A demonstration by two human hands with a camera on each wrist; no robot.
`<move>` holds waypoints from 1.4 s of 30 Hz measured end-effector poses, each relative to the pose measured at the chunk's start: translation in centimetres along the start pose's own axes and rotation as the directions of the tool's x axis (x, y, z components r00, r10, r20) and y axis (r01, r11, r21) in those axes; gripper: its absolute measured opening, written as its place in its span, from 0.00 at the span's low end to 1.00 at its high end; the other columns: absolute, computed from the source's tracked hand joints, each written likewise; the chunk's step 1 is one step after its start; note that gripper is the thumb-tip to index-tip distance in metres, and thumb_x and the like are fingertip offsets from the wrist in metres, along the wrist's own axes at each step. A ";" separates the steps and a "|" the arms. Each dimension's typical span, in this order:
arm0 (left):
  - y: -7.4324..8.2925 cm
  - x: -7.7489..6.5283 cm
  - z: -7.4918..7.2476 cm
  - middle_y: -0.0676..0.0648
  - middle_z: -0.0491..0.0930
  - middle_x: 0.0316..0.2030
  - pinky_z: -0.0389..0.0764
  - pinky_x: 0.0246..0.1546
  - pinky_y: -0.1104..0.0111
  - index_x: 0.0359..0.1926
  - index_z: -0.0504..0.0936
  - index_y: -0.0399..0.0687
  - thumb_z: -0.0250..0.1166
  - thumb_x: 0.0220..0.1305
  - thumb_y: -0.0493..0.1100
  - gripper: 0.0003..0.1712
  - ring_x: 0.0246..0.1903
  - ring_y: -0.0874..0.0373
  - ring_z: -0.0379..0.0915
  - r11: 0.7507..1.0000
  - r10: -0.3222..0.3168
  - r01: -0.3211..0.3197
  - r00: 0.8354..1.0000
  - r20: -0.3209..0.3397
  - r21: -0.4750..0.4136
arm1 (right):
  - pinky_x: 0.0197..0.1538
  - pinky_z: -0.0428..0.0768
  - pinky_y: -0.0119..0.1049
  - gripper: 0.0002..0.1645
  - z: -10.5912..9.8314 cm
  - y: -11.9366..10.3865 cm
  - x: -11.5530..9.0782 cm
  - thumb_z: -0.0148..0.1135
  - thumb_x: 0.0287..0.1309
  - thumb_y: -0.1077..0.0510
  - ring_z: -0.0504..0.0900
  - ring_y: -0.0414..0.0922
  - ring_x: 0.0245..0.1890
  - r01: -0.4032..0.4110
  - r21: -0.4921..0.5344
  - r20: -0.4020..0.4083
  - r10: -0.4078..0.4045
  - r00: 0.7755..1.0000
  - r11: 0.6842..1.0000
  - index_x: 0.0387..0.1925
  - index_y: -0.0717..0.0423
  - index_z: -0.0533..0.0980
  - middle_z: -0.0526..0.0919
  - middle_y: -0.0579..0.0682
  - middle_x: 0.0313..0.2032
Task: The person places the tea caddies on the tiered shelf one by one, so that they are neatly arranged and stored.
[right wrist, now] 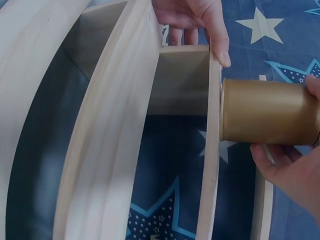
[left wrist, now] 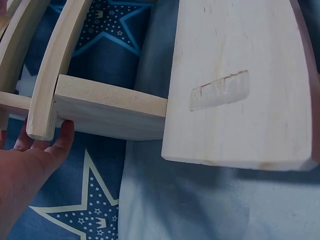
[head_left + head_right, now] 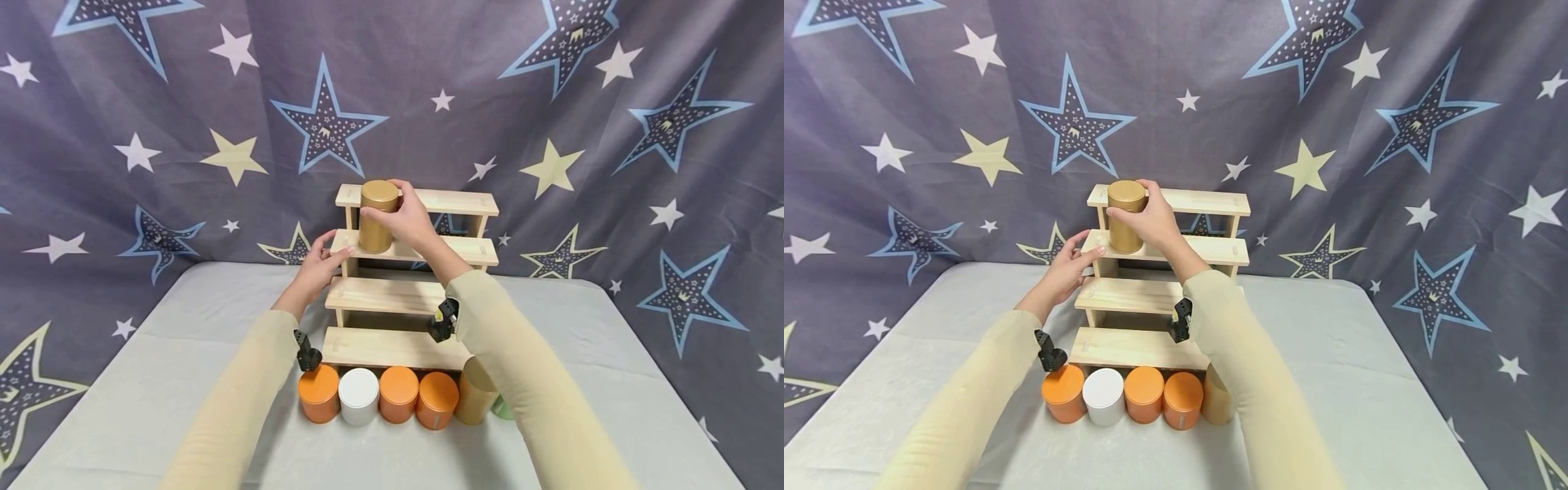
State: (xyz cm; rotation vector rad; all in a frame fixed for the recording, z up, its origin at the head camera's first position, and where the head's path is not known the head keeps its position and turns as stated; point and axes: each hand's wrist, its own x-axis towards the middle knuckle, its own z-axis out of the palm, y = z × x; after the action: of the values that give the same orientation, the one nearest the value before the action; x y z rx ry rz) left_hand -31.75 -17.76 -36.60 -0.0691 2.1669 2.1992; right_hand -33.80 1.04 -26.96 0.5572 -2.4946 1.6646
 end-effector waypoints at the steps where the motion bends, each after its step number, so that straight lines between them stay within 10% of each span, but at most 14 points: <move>1: 0.0 0.0 0.1 0.38 0.61 0.66 0.62 0.64 0.49 0.72 0.44 0.60 0.60 0.63 0.48 0.44 0.66 0.42 0.58 1.000 0.001 -0.001 1.000 0.003 -0.006 | 0.57 0.74 0.42 0.47 0.1 0.0 0.0 0.70 0.48 0.45 0.76 0.46 0.52 -0.005 -0.002 -0.003 0.005 1.000 1.000 0.66 0.50 0.57 0.73 0.52 0.54; 23: 0.4 -0.3 0.0 0.36 0.60 0.66 0.61 0.64 0.49 0.73 0.43 0.59 0.60 0.63 0.47 0.45 0.66 0.43 0.57 1.000 -0.021 0.021 1.000 0.016 -0.003 | 0.53 0.76 0.43 0.49 1.9 0.6 -0.4 0.69 0.49 0.43 0.76 0.48 0.50 0.017 0.002 -0.081 -0.017 0.997 1.000 0.68 0.53 0.56 0.74 0.55 0.53; 42: -0.3 0.1 0.0 0.37 0.63 0.64 0.63 0.63 0.51 0.72 0.46 0.61 0.61 0.62 0.48 0.44 0.65 0.42 0.58 1.000 0.009 -0.010 1.000 -0.011 -0.008 | 0.55 0.74 0.45 0.42 -1.8 0.6 -1.2 0.65 0.51 0.41 0.74 0.52 0.53 -0.010 -0.145 -0.040 0.005 0.999 0.989 0.65 0.50 0.62 0.72 0.59 0.55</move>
State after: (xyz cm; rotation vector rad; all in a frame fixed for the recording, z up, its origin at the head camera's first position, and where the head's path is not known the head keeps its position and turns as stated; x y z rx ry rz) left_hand -31.86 -17.71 -36.87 -0.0715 2.1691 2.2175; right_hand -33.14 3.12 -27.07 0.4946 -2.5651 1.4658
